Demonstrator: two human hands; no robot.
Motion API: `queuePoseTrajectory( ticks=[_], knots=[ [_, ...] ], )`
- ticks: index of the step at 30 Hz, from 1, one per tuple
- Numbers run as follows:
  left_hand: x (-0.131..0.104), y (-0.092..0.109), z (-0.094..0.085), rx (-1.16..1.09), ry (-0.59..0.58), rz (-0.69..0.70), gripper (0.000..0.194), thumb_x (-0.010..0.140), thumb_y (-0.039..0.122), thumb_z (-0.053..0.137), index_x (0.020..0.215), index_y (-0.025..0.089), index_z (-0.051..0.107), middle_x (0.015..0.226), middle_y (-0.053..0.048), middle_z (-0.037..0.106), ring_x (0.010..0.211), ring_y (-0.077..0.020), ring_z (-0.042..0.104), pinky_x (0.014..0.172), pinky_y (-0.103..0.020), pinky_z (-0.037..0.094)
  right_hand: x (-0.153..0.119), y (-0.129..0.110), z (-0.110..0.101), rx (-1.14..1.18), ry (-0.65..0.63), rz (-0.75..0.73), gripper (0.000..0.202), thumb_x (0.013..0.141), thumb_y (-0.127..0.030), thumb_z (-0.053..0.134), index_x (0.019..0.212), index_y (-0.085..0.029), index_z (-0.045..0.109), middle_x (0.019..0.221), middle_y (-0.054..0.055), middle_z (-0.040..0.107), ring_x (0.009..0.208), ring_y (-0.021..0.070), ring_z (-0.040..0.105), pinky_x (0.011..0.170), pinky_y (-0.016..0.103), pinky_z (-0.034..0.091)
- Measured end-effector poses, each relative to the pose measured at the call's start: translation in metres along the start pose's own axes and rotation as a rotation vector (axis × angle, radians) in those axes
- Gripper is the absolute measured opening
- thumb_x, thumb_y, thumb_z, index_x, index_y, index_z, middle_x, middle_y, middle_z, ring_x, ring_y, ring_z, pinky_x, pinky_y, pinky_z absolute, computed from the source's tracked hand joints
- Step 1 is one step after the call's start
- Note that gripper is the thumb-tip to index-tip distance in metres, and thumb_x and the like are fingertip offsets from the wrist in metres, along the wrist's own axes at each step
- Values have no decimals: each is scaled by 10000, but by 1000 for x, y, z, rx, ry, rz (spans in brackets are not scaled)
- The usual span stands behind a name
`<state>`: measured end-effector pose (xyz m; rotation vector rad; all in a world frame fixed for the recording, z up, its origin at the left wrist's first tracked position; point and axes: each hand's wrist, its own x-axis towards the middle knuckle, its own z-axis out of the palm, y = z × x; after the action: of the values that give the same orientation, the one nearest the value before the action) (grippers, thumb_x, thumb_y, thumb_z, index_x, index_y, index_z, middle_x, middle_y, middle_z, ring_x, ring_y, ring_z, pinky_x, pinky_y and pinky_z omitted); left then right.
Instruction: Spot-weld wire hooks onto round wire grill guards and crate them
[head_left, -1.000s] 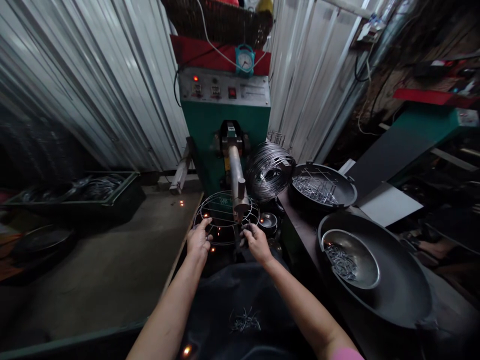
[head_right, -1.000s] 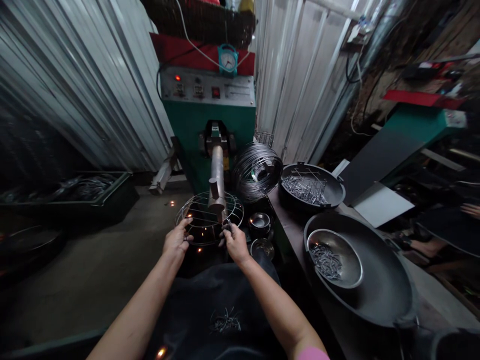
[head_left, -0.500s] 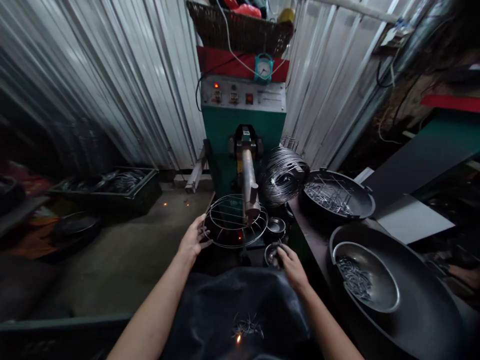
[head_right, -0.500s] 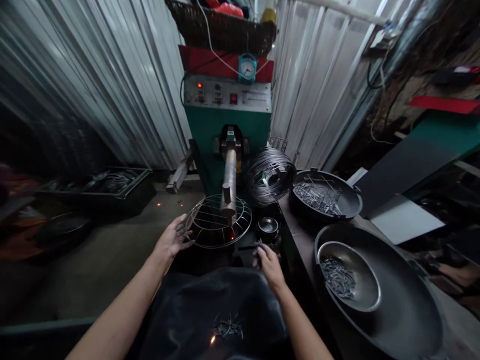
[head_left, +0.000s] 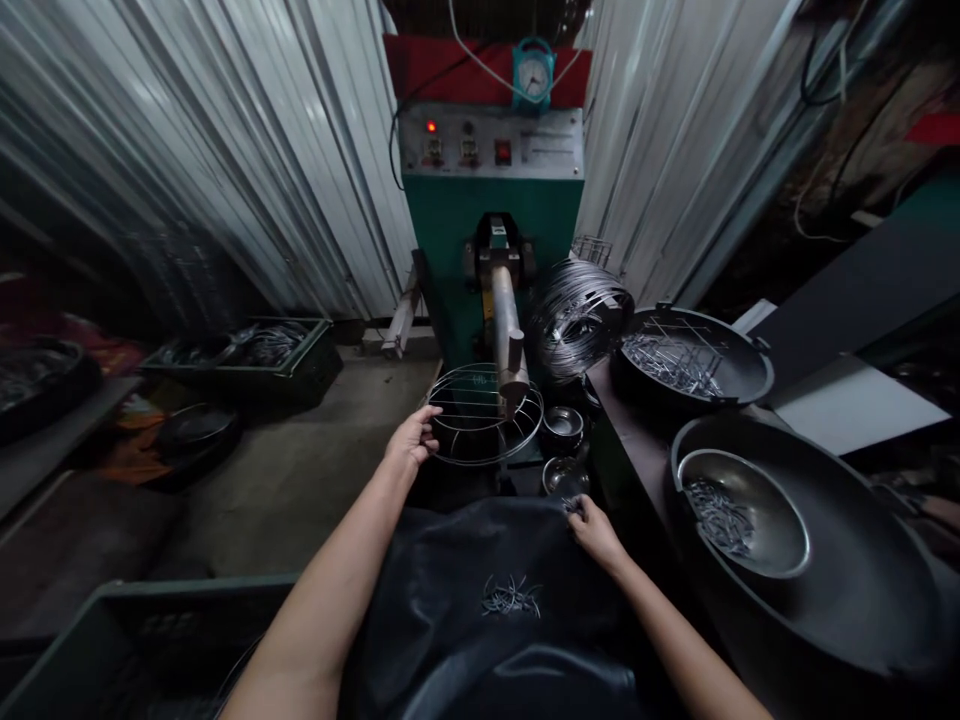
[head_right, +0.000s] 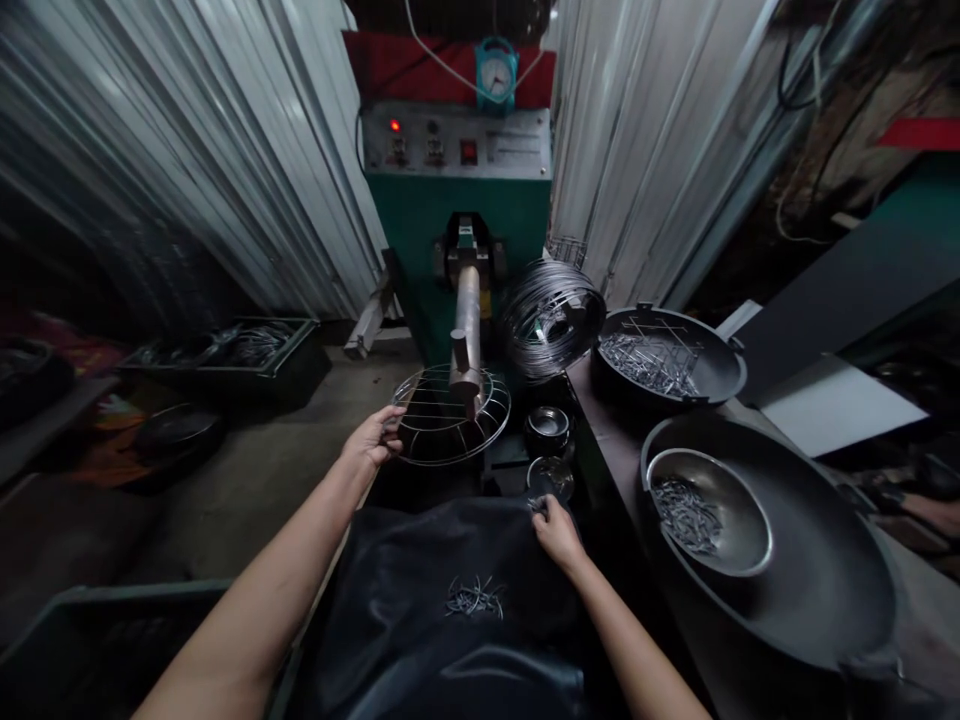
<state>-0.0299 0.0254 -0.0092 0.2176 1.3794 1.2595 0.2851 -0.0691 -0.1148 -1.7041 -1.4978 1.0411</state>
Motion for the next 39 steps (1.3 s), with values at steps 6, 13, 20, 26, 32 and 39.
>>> queuePoseTrajectory(
  ticks=[6, 13, 20, 26, 32, 39],
  knots=[
    [-22, -13, 1, -112, 92, 152, 383, 394, 206, 714, 579, 187, 379, 444, 126, 230, 361, -6, 158, 338, -159, 125, -10, -45, 0, 320, -89, -37, 182, 736, -336, 503, 849, -194, 490, 626, -36, 536, 471, 91, 475, 480, 216, 388],
    [-39, -30, 25, -159, 126, 233, 366, 395, 238, 707, 611, 180, 418, 471, 118, 257, 389, -15, 194, 340, -159, 146, 6, -136, 33, 543, -136, -311, 157, 797, -351, 482, 853, -205, 496, 779, 18, 617, 582, 122, 593, 511, 225, 436],
    [-40, -37, 30, -166, 153, 306, 417, 424, 247, 716, 720, 186, 429, 541, 100, 364, 406, -18, 242, 350, -160, 182, 26, -125, 48, 323, -67, -293, 133, 797, -311, 464, 825, -193, 519, 629, -12, 605, 491, 117, 573, 458, 214, 407],
    [-40, -34, 34, -179, 141, 323, 441, 421, 251, 722, 738, 187, 423, 584, 91, 400, 415, -15, 255, 354, -164, 178, 27, -133, 47, 405, -83, -252, 134, 794, -322, 478, 826, -196, 510, 650, -3, 616, 516, 125, 598, 394, 193, 366],
    [-35, -35, 35, -166, 173, 292, 429, 414, 269, 717, 709, 186, 416, 578, 95, 387, 416, -20, 273, 355, -174, 196, 31, -132, 47, 383, -57, -275, 115, 796, -308, 479, 827, -202, 511, 625, -13, 597, 504, 123, 590, 405, 202, 379],
    [-34, -31, 37, -194, 145, 275, 421, 410, 244, 724, 673, 188, 400, 524, 114, 332, 396, -14, 223, 346, -172, 173, 37, -137, 42, 370, -73, -280, 109, 784, -301, 473, 805, -198, 500, 622, -19, 599, 474, 114, 580, 394, 193, 378]
  ],
)
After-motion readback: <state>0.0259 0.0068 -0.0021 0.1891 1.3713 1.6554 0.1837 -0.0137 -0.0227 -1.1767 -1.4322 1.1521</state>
